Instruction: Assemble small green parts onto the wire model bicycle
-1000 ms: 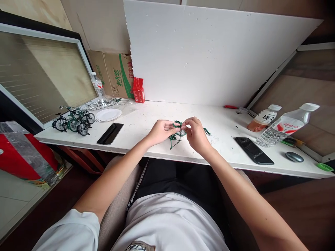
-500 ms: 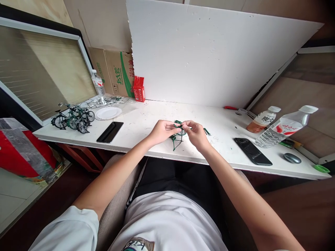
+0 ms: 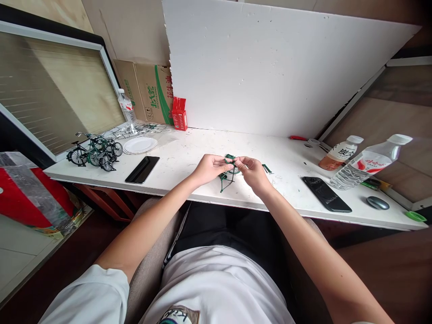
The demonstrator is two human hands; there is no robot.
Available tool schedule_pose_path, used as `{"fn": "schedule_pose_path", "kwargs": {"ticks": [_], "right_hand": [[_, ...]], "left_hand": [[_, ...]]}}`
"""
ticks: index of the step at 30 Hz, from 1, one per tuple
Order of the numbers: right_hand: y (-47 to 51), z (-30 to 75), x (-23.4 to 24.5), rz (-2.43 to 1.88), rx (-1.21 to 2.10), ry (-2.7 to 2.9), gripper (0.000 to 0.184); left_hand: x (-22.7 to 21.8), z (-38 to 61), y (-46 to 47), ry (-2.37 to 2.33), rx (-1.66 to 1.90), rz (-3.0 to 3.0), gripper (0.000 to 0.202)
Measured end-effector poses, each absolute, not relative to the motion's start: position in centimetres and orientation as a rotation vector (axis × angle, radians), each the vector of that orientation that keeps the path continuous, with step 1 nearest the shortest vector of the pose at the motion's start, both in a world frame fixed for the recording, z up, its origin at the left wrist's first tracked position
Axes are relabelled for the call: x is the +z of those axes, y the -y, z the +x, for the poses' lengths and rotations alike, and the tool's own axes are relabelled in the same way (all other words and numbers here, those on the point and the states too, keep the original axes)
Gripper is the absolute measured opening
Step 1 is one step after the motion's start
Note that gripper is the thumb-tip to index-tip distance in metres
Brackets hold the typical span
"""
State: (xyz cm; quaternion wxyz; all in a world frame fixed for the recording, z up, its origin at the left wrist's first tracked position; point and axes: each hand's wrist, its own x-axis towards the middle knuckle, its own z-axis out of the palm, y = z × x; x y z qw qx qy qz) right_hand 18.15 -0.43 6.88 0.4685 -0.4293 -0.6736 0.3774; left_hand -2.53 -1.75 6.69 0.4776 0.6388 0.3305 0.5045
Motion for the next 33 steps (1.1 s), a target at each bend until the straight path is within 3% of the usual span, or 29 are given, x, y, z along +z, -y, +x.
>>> {"fn": "schedule_pose_path", "kwargs": {"ticks": [20,33], "right_hand": [[-0.1,17.8,5.7,-1.060,0.888,1.607,0.056],[0.6,18.0,6.8,-1.027,0.896,1.635,0.067]], "left_hand": [[6.3,-2.0,1.9,-0.870,1.264,1.562,0.036],[5.8,-2.3,1.3,-0.831,1.289,1.440,0.057]]}}
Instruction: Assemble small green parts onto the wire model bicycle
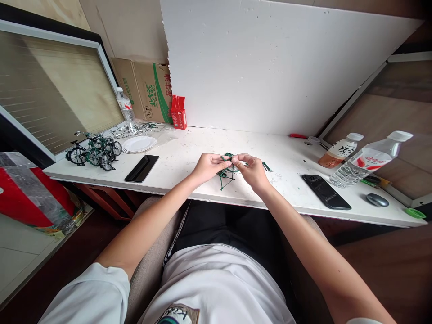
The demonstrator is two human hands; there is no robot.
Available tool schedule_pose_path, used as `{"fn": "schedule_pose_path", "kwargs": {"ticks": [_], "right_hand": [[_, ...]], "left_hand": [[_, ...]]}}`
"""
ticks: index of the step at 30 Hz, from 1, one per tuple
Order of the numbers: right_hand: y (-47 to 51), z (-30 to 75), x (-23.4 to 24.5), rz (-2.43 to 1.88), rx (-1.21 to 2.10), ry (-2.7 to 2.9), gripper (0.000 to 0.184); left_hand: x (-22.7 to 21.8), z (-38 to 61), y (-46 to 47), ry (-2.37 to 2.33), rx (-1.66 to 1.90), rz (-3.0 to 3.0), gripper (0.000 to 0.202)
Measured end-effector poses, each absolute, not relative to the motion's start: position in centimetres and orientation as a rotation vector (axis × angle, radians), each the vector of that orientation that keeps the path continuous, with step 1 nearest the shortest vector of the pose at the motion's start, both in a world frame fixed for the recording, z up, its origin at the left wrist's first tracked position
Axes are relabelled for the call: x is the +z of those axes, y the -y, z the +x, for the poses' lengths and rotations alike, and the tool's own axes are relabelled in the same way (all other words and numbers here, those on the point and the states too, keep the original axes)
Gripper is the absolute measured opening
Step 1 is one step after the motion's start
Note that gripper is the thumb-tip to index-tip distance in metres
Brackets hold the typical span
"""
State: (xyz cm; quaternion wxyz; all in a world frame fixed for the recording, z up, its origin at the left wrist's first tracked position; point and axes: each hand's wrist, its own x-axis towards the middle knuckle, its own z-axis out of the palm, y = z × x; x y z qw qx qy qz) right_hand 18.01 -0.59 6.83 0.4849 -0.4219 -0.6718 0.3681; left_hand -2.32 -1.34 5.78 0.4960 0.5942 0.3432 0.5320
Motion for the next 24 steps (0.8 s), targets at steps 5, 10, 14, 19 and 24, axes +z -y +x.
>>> {"fn": "schedule_pose_path", "kwargs": {"ticks": [5,10,14,19,24], "right_hand": [[0.4,18.2,6.9,-1.024,0.930,1.657,0.065],[0.3,18.5,6.8,-1.051,0.952,1.706,0.060],[-0.2,18.7,6.3,-1.055,0.935,1.747,0.062],[-0.7,18.6,5.6,-1.069,0.805,1.807,0.066],[-1.2,18.9,5.4,-1.070,0.857,1.827,0.062]], "left_hand": [[5.8,-2.4,1.5,-0.821,1.260,1.384,0.055],[5.9,-2.6,1.7,-0.828,1.228,1.329,0.049],[5.7,-2.5,1.7,-0.823,1.202,1.301,0.049],[4.8,-2.3,1.1,-0.836,1.211,1.268,0.051],[4.0,-2.6,0.3,-0.856,1.206,1.266,0.059]]}}
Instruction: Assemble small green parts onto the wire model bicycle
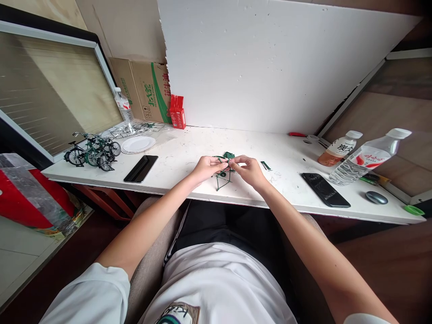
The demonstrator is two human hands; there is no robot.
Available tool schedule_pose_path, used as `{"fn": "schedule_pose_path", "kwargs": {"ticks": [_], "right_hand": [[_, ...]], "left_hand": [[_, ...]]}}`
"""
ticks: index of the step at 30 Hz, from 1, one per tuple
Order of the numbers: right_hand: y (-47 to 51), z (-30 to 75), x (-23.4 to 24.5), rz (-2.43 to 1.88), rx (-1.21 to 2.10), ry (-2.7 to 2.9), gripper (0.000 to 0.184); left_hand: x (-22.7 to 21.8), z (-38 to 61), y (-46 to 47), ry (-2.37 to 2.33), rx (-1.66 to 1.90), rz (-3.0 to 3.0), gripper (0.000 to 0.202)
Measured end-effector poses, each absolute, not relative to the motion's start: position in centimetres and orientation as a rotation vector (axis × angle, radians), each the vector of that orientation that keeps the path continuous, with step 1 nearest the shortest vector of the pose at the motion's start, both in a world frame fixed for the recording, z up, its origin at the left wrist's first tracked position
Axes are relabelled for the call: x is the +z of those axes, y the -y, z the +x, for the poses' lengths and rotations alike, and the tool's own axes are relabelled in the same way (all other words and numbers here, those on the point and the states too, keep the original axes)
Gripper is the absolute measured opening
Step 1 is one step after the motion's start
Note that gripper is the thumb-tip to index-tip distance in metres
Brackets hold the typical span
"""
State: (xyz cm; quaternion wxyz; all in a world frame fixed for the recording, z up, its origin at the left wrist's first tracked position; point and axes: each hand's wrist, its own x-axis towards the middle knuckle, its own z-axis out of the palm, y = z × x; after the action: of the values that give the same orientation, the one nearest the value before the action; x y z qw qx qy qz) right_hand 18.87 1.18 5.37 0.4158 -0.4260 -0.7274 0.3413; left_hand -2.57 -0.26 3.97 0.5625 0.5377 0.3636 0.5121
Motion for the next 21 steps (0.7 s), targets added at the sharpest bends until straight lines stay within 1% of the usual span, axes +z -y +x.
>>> {"fn": "schedule_pose_path", "kwargs": {"ticks": [2,5,7,10,17,21], "right_hand": [[-1.4,19.2,5.3,-1.040,0.971,1.841,0.059],[-1.7,19.5,5.0,-1.042,1.062,1.847,0.058],[-1.7,19.5,4.7,-1.072,1.032,1.854,0.057],[-1.7,19.1,4.4,-1.086,0.978,1.851,0.052],[-2.6,19.8,4.5,-1.091,0.909,1.766,0.028],[-4.1,21.7,4.0,-1.161,0.895,1.669,0.028]], "left_hand": [[3.8,-2.7,0.1,-0.845,1.188,1.274,0.061],[3.7,-2.8,0.1,-0.835,1.170,1.315,0.056],[3.5,-2.8,0.1,-0.829,1.156,1.339,0.053],[3.3,-2.7,0.0,-0.813,1.145,1.330,0.056],[3.4,-2.8,0.0,-0.805,1.119,1.333,0.059],[3.7,-3.1,0.1,-0.834,1.101,1.367,0.059]]}}
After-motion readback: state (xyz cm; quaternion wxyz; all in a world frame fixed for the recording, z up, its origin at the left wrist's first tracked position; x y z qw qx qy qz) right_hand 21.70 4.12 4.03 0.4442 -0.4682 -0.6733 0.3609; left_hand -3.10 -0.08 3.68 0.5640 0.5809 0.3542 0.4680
